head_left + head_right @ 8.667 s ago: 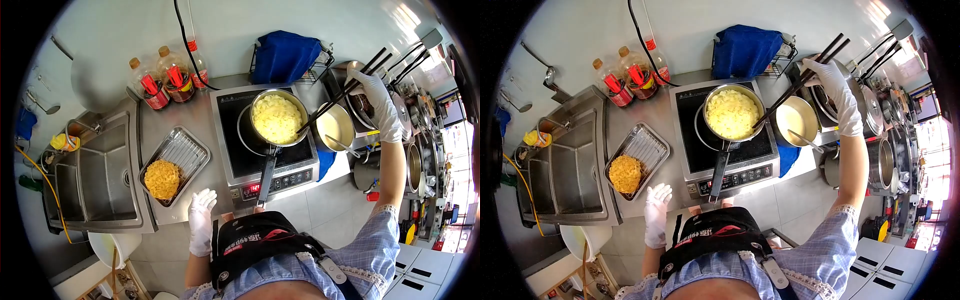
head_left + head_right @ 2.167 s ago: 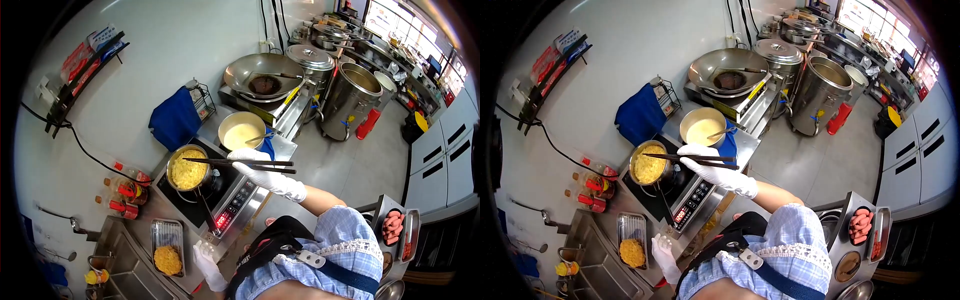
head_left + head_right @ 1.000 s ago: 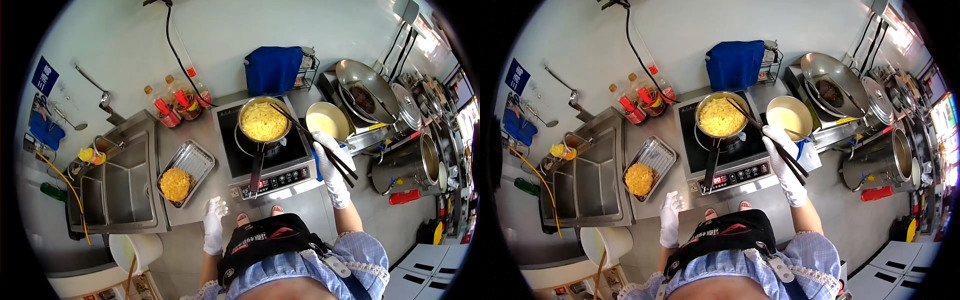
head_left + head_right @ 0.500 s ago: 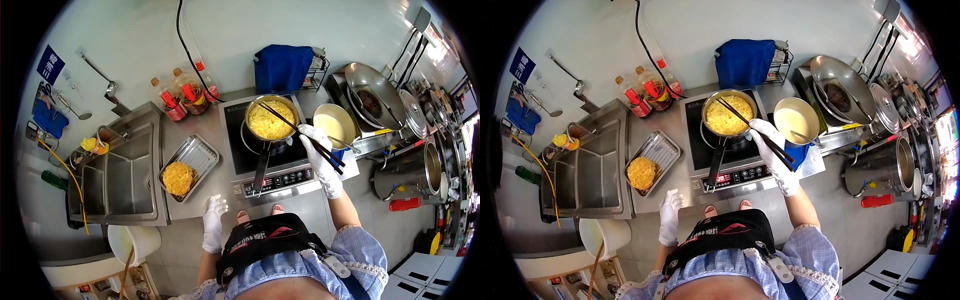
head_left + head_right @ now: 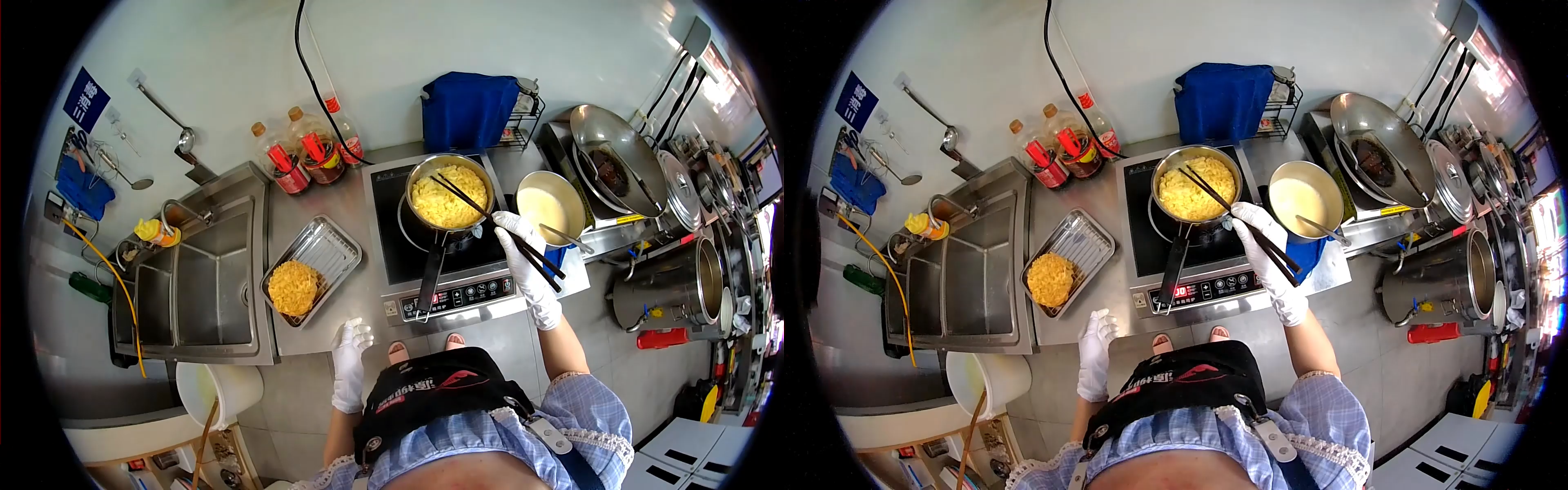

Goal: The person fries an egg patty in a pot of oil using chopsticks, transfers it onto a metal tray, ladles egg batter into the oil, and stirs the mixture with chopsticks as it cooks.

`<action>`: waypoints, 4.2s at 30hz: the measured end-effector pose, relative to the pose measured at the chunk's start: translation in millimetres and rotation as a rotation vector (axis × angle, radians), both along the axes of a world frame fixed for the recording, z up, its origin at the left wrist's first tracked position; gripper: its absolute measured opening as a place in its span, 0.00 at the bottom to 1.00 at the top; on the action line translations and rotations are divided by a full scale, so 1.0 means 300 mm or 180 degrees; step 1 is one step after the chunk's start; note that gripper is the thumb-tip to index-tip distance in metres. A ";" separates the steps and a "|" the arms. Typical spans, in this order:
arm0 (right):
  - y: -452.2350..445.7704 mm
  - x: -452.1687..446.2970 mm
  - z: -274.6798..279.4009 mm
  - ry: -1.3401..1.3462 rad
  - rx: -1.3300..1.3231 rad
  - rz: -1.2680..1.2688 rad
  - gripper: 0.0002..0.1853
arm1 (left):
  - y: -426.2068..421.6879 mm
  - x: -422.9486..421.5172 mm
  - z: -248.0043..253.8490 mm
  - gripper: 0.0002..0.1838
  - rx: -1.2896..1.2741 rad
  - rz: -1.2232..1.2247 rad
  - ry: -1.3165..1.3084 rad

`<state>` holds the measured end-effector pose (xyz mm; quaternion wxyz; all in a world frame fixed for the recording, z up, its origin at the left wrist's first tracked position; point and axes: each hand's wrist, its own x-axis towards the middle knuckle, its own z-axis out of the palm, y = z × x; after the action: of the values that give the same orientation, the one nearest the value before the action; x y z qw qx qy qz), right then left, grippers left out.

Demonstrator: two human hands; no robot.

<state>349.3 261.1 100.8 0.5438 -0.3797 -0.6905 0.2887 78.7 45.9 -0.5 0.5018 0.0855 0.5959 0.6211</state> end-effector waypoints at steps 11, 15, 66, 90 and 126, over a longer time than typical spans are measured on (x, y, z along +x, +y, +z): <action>0.003 0.001 -0.006 -0.0048 0.0017 0.0008 0.09 | 0.006 0.000 -0.013 0.17 -0.0020 0.0016 -0.0024; -0.007 0.016 0.026 -0.0005 0.0141 -0.0010 0.09 | 0.007 0.000 -0.011 0.17 -0.0010 0.0036 -0.0020; 0.023 0.150 -0.126 0.0672 -0.0594 0.0533 0.07 | 0.108 0.083 0.008 0.17 -0.0122 0.0049 0.0121; 0.059 0.093 -0.137 0.0276 -0.0129 0.0270 0.10 | 0.078 0.048 -0.007 0.15 -0.0112 0.0072 0.0129; 0.046 0.050 -0.075 -0.0076 0.0184 -0.0123 0.10 | 0.066 0.052 -0.007 0.17 -0.0034 0.0030 0.0068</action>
<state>364.3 275.0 78.4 0.5518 -0.3805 -0.6975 0.2536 94.3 65.6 -2.5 0.4929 0.0866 0.6050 0.6193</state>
